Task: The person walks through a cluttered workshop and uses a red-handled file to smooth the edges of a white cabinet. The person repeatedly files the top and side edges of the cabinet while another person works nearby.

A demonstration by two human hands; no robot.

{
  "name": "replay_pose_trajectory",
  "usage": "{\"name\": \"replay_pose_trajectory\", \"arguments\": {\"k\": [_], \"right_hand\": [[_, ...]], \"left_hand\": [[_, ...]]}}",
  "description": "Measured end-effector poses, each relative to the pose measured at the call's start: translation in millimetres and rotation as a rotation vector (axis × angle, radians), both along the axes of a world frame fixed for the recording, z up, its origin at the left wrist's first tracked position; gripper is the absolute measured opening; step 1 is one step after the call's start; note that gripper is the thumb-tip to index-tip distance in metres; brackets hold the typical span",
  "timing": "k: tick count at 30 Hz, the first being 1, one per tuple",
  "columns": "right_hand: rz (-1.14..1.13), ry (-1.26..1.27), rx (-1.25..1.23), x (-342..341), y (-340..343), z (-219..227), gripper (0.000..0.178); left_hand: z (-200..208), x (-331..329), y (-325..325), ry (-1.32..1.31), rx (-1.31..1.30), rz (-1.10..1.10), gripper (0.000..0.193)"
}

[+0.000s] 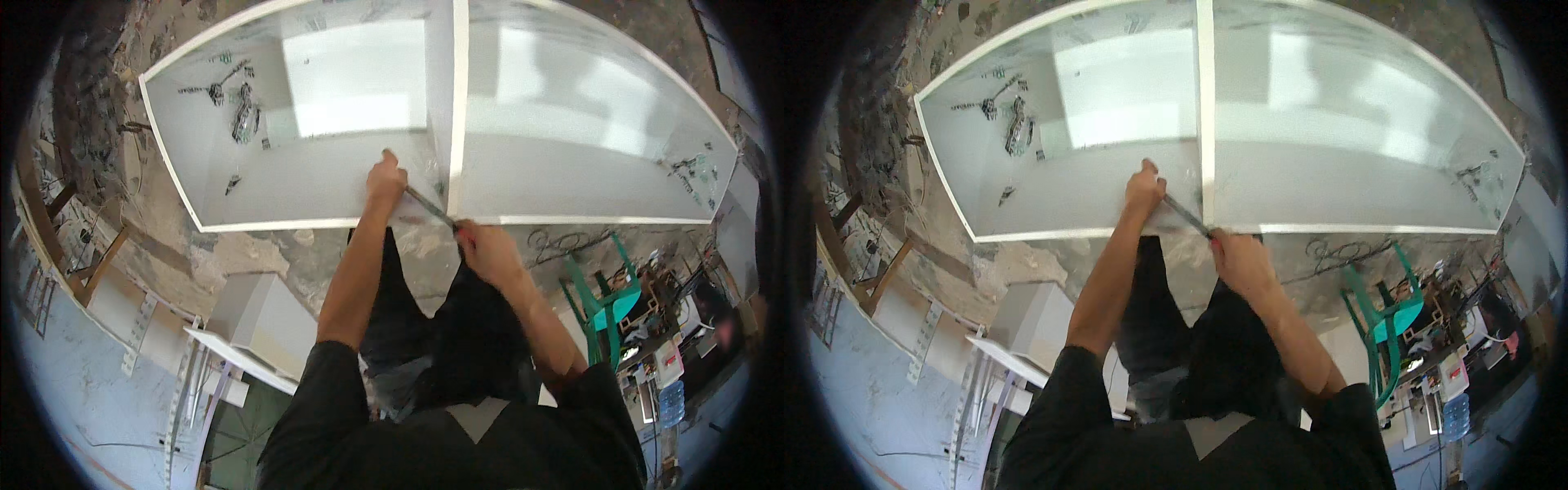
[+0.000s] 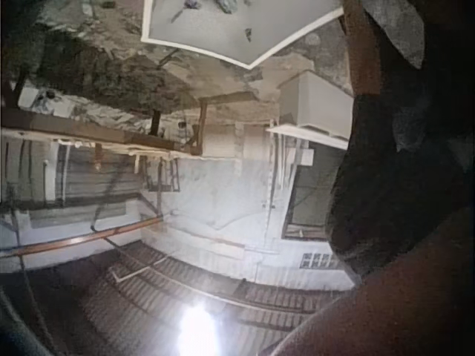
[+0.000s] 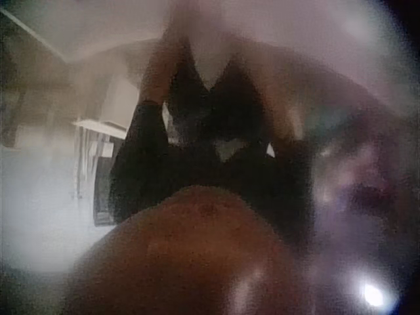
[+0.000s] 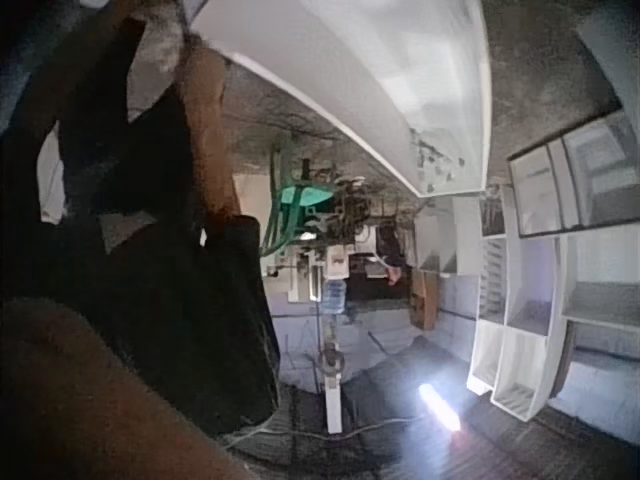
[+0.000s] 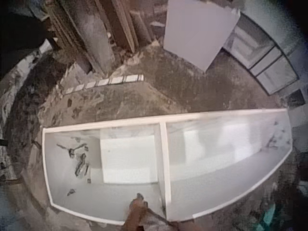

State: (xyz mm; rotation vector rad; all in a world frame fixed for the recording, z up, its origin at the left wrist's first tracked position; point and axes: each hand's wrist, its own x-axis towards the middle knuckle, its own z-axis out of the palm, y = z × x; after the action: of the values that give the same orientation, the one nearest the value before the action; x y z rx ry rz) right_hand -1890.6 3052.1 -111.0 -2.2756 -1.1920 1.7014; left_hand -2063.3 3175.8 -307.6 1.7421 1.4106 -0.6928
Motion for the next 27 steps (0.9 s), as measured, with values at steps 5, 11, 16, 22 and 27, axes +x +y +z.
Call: {"name": "replay_pose_trajectory", "arguments": {"k": [5, 11, 16, 22, 27], "right_hand": [[-0.171, 0.112, 0.036, 16.9, 19.9, 39.6, 0.023], [-0.181, -0.020, 0.087, 29.4, 94.2, 79.0, 0.021], [-0.376, -0.096, -0.033, 30.3, 124.1, 118.4, 0.021], [-0.528, -0.268, -0.060, 18.3, 123.6, 148.7, 0.022], [-0.568, -0.304, -0.037, 13.2, 142.6, 143.7, 0.022]], "left_hand": [[25.3, 9.8, 20.2, -0.503, 0.058, 0.451, 0.032], [44.8, 106.9, 101.8, -0.926, -0.012, 0.799, 0.046], [38.7, 156.4, 122.1, -1.219, -0.115, 0.960, 0.057], [62.2, 141.4, 50.9, -1.289, 0.041, 0.501, 0.060], [64.0, 103.9, 54.7, -1.254, -0.107, 0.502, 0.058]]}}
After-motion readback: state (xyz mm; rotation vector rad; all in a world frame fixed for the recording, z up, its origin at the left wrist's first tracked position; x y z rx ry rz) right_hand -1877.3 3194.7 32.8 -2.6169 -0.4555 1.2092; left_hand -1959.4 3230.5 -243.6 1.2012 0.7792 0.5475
